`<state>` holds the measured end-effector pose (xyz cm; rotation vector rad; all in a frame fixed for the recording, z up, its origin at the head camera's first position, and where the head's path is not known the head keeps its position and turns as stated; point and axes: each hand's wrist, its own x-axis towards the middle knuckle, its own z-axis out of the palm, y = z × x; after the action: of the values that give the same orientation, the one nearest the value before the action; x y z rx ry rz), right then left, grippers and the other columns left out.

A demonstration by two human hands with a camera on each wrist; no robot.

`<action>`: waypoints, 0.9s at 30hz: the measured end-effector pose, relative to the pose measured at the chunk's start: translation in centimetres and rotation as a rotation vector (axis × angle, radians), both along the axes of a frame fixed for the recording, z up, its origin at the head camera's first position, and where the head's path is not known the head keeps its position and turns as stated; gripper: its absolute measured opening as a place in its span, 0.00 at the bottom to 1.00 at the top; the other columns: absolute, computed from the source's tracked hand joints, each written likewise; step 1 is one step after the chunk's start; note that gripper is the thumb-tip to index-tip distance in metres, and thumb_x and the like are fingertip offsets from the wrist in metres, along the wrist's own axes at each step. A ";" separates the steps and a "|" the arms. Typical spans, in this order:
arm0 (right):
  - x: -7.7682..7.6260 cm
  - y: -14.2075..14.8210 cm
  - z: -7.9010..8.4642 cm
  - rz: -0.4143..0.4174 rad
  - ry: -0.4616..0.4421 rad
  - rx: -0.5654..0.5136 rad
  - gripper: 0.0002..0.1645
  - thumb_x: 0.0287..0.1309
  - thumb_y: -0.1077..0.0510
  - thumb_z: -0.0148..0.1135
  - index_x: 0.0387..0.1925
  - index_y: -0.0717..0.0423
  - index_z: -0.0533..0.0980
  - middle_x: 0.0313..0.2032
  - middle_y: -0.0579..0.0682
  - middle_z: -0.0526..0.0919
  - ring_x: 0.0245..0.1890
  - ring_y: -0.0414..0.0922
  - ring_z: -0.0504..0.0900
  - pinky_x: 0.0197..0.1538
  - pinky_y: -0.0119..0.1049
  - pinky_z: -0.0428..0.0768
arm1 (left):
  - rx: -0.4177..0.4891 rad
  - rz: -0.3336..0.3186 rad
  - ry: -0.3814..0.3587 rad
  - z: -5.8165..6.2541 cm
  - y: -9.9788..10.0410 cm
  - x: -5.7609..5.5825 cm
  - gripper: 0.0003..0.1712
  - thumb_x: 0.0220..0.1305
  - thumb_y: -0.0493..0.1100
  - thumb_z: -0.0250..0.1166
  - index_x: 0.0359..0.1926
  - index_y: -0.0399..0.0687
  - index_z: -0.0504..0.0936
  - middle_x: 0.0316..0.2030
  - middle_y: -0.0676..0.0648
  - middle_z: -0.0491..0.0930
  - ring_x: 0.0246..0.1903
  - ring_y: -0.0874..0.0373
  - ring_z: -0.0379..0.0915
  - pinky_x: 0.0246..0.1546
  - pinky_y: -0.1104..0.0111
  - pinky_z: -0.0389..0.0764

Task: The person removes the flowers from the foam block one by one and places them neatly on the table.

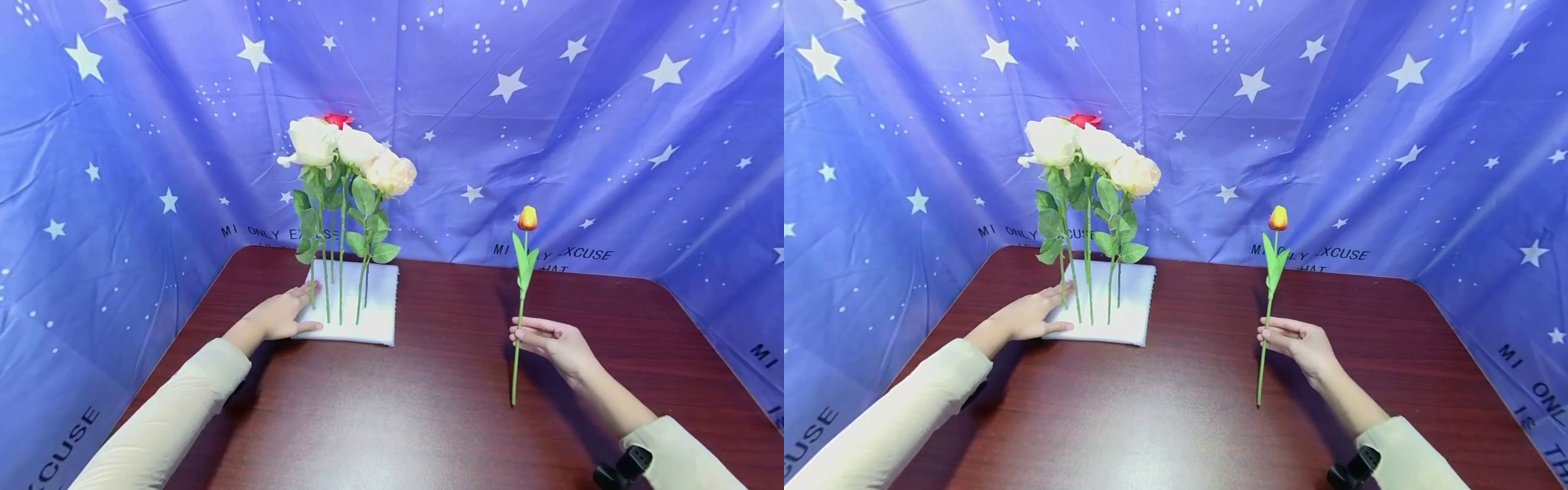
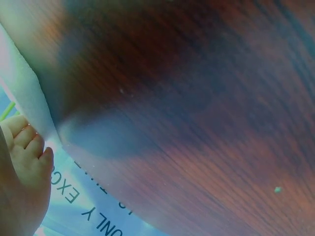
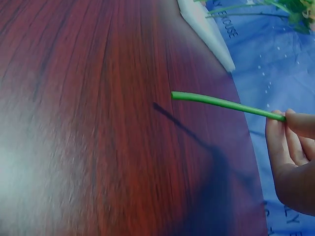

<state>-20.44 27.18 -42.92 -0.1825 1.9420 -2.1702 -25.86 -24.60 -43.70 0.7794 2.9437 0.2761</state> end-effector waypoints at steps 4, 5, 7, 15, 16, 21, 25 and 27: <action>1.0 0.7 0.9 -0.016 -0.007 0.004 0.19 0.59 0.72 0.59 0.39 0.46 0.85 0.37 0.41 0.89 0.39 0.37 0.88 0.45 0.30 0.85 | 0.002 -0.001 0.005 0.0 0.0 0.1 0.50 0.60 0.64 0.60 0.71 0.35 0.58 0.72 0.34 0.56 0.72 0.39 0.54 0.70 0.49 0.62; 1.1 1.1 0.8 -0.017 -0.009 0.010 0.19 0.59 0.71 0.59 0.40 0.46 0.85 0.37 0.41 0.89 0.39 0.37 0.88 0.45 0.30 0.85 | 0.002 -0.001 0.007 0.1 0.0 0.1 0.50 0.60 0.64 0.60 0.71 0.34 0.58 0.72 0.34 0.57 0.72 0.39 0.54 0.70 0.49 0.62; 1.3 1.8 0.8 -0.015 -0.002 0.009 0.19 0.60 0.72 0.58 0.40 0.46 0.85 0.36 0.42 0.89 0.39 0.36 0.88 0.44 0.30 0.85 | 0.003 -0.001 0.008 0.1 0.1 0.1 0.50 0.60 0.64 0.60 0.71 0.34 0.58 0.72 0.33 0.57 0.71 0.39 0.54 0.70 0.49 0.62; 2.3 4.3 0.6 0.008 0.024 -0.046 0.22 0.61 0.75 0.53 0.41 0.48 0.85 0.37 0.43 0.89 0.40 0.36 0.88 0.44 0.29 0.85 | 0.000 0.000 0.010 0.1 0.1 0.2 0.50 0.60 0.64 0.60 0.71 0.34 0.58 0.72 0.33 0.57 0.71 0.39 0.55 0.70 0.49 0.62; 2.4 4.6 0.5 0.007 0.026 -0.045 0.22 0.61 0.75 0.52 0.41 0.48 0.85 0.37 0.44 0.89 0.40 0.36 0.88 0.43 0.29 0.85 | 0.001 0.000 0.010 0.1 0.1 0.2 0.50 0.60 0.64 0.60 0.71 0.34 0.58 0.72 0.33 0.57 0.71 0.39 0.55 0.70 0.49 0.62; 2.7 5.9 0.3 -0.004 0.006 -0.026 0.22 0.62 0.74 0.53 0.41 0.47 0.85 0.38 0.42 0.89 0.40 0.36 0.88 0.43 0.27 0.85 | 0.005 -0.004 0.015 0.1 0.1 0.2 0.50 0.60 0.64 0.60 0.71 0.34 0.59 0.71 0.32 0.57 0.71 0.38 0.55 0.70 0.49 0.62; 2.9 7.0 0.2 -0.004 -0.017 -0.030 0.23 0.63 0.74 0.52 0.40 0.46 0.85 0.38 0.42 0.89 0.40 0.35 0.88 0.43 0.27 0.85 | 0.005 -0.005 0.020 0.1 0.1 0.2 0.50 0.60 0.64 0.60 0.71 0.34 0.58 0.71 0.33 0.58 0.71 0.39 0.55 0.70 0.49 0.62; 3.0 7.5 0.2 -0.001 -0.036 -0.031 0.24 0.63 0.74 0.51 0.40 0.45 0.85 0.38 0.42 0.89 0.40 0.35 0.88 0.43 0.27 0.85 | 0.004 -0.004 0.022 0.1 0.1 0.2 0.49 0.61 0.64 0.60 0.71 0.34 0.58 0.71 0.33 0.57 0.71 0.39 0.55 0.69 0.49 0.63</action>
<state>-17.48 34.65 -42.76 -0.1459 1.8909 -2.1896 -25.67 -24.51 -43.61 0.7940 2.9627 0.2745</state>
